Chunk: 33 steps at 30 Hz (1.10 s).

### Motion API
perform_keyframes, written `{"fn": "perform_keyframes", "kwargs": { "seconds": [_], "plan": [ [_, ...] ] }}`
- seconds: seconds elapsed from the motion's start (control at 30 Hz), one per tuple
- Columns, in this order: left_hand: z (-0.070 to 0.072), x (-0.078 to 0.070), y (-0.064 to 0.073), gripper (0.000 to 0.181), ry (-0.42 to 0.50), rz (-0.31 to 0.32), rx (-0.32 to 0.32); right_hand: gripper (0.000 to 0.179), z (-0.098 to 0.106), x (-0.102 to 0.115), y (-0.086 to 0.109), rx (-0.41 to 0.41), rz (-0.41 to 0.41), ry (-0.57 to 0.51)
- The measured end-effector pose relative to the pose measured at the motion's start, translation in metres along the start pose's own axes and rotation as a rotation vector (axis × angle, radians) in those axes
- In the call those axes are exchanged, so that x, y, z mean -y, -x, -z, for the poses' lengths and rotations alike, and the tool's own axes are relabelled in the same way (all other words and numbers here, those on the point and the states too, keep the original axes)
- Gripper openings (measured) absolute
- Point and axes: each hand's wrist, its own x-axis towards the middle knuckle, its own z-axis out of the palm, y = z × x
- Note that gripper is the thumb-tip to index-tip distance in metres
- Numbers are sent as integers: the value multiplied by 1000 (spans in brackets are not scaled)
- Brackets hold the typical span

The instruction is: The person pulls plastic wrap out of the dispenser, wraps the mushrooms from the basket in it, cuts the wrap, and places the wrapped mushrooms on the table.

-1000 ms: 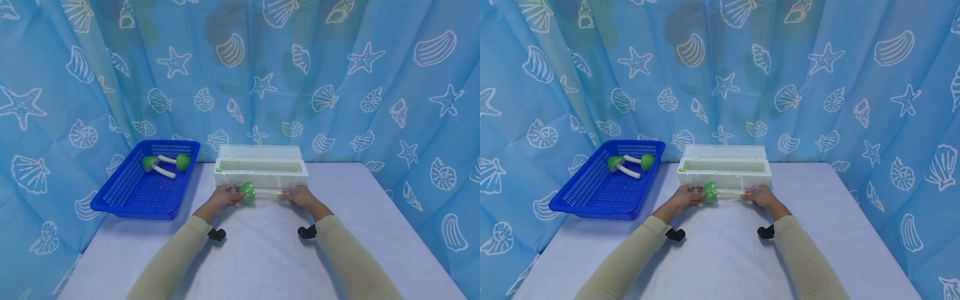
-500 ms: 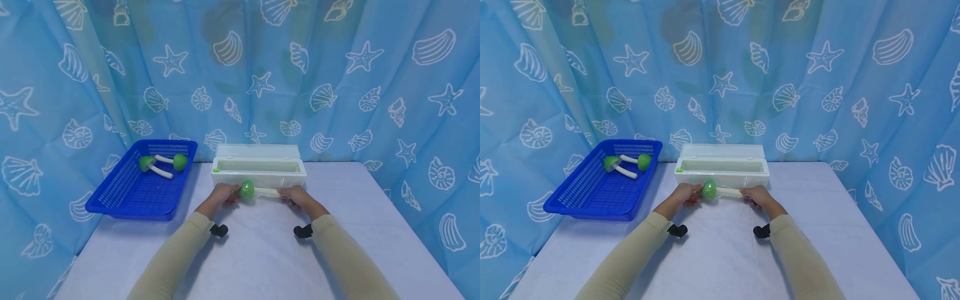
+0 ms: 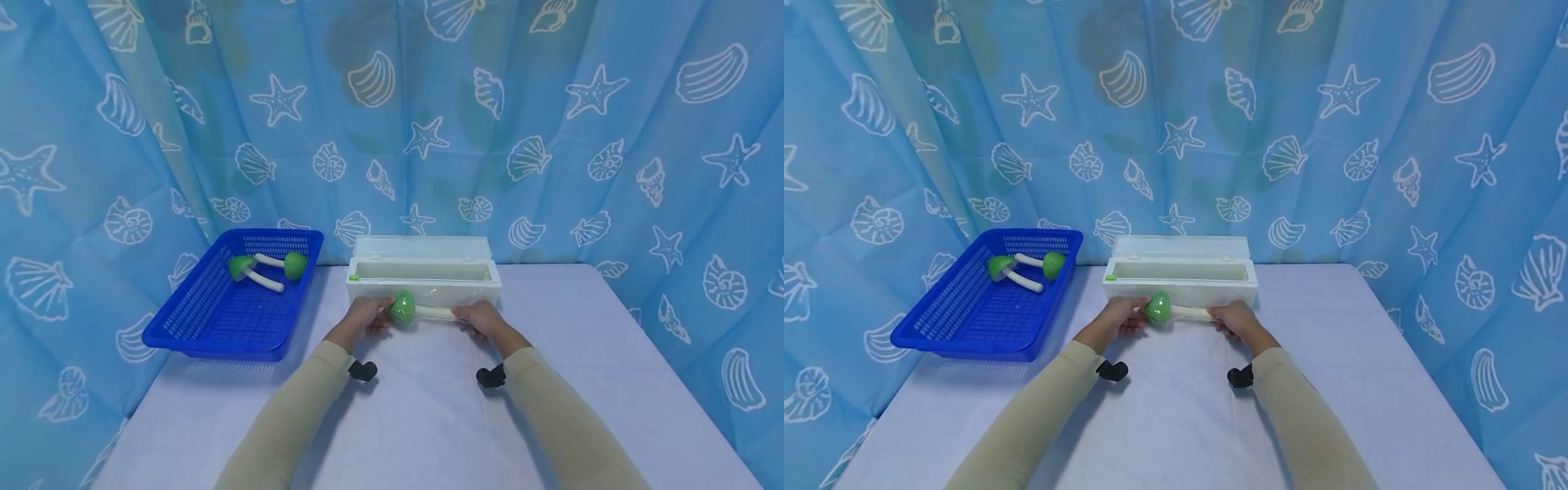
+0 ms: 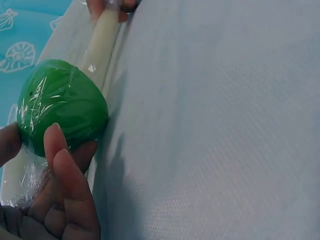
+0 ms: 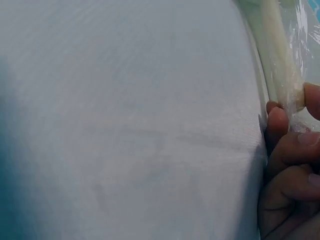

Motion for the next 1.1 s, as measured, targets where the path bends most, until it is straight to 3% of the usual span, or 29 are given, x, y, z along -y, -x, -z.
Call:
{"fn": "perform_keyframes", "kwargs": {
  "seconds": [0.37,0.63,0.83,1.0,1.1],
  "plan": [
    [7,10,5,50,-64,-50,26,50,10,-8,5,13,48,17],
    [21,12,8,70,-60,-42,57,47,22,-13,8,44,67,101],
    [35,7,13,62,-107,-64,59,45,38,-10,8,55,54,176],
    [51,4,17,59,-135,-95,28,49,56,-3,14,-25,86,255],
    [59,3,18,53,-132,-129,-31,49,64,6,18,-118,161,287]
  ]
}}
